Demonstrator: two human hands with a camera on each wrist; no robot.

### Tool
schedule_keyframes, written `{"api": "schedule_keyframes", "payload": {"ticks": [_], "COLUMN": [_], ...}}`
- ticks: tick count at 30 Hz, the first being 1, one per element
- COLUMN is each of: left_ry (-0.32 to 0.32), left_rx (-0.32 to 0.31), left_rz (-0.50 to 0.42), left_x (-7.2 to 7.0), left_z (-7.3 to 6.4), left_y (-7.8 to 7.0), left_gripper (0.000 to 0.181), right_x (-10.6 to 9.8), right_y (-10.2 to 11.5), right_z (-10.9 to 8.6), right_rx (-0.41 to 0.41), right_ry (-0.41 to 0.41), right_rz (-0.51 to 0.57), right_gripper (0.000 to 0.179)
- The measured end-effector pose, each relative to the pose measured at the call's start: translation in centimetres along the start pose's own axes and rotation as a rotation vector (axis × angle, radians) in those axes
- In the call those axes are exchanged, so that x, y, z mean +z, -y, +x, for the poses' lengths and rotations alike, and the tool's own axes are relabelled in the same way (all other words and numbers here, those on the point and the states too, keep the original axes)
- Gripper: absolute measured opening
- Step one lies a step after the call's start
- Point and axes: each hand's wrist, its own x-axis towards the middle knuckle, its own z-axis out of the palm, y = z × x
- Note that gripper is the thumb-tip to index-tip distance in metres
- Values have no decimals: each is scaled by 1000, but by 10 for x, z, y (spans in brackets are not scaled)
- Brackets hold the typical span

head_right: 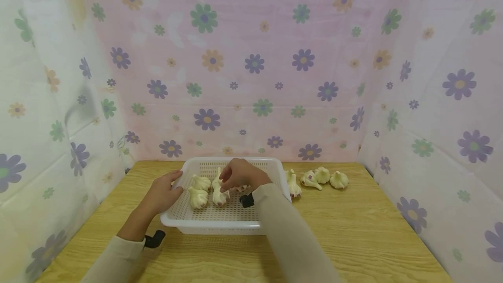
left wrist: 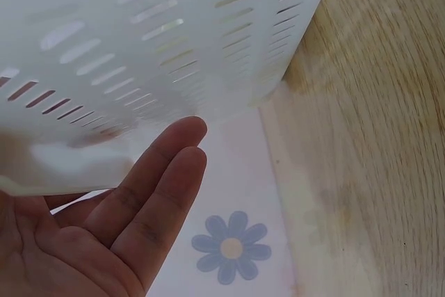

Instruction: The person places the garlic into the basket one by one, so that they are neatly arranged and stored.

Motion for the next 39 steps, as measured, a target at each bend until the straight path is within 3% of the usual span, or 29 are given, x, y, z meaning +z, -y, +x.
{"api": "schedule_keyframes", "payload": {"ticks": [8, 15, 23, 32, 39], "left_ry": [-4, -8, -14, -14, -6], "left_rx": [-1, -8, -6, 7, 6], "left_rz": [12, 2, -2, 10, 0], "left_x": [0, 0, 1, 1, 3], "left_z": [0, -1, 0, 1, 1], "left_y": [-1, 0, 1, 4, 5], "left_gripper": [59, 58, 59, 58, 59], "right_x": [-21, -38, -64, -83, -86], "right_y": [7, 9, -3, -37, -74], "right_z": [-6, -19, -46, -77, -106], "right_rx": [-84, -138, -168, -154, -107], "right_ry": [-61, -45, -90, -293, -461], "right_rz": [-89, -87, -64, -70, 57], "right_gripper": [50, 49, 44, 45, 48]}}
